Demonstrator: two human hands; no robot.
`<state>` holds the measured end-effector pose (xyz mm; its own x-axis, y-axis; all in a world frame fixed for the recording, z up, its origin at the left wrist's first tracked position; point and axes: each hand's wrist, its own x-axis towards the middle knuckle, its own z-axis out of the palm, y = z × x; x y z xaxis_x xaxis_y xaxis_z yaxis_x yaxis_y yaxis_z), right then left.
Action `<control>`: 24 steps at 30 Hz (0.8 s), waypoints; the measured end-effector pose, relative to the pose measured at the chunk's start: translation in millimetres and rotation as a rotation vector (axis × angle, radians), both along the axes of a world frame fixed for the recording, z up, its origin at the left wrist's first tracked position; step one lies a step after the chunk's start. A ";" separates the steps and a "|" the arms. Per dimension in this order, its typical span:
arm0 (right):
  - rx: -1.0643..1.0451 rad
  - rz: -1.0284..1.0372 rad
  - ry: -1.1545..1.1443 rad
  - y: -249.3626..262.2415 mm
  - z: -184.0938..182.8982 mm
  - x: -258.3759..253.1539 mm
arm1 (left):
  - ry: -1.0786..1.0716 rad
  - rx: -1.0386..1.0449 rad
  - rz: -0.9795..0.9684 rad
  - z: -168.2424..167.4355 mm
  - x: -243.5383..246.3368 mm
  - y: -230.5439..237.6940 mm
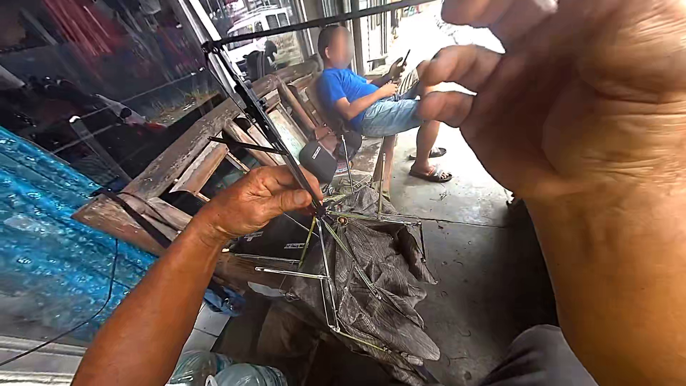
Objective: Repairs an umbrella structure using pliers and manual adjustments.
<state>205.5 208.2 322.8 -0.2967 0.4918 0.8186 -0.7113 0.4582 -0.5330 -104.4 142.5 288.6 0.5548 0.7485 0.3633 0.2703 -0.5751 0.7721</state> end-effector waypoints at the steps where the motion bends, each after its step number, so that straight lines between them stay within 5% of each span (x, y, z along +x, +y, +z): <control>1: 0.031 0.036 -0.008 0.8 0.5 0.6 | 0.005 0.000 0.003 0.0 -0.3 0.3; 8: 0.171 -0.229 -0.104 -3.0 -8.8 -1.9 | -0.046 -0.001 0.008 -11.4 -7.4 11.0; 24: 0.209 -0.463 -0.330 -5.0 -56.7 -21.5 | -0.249 -0.097 0.161 -49.5 -44.8 11.0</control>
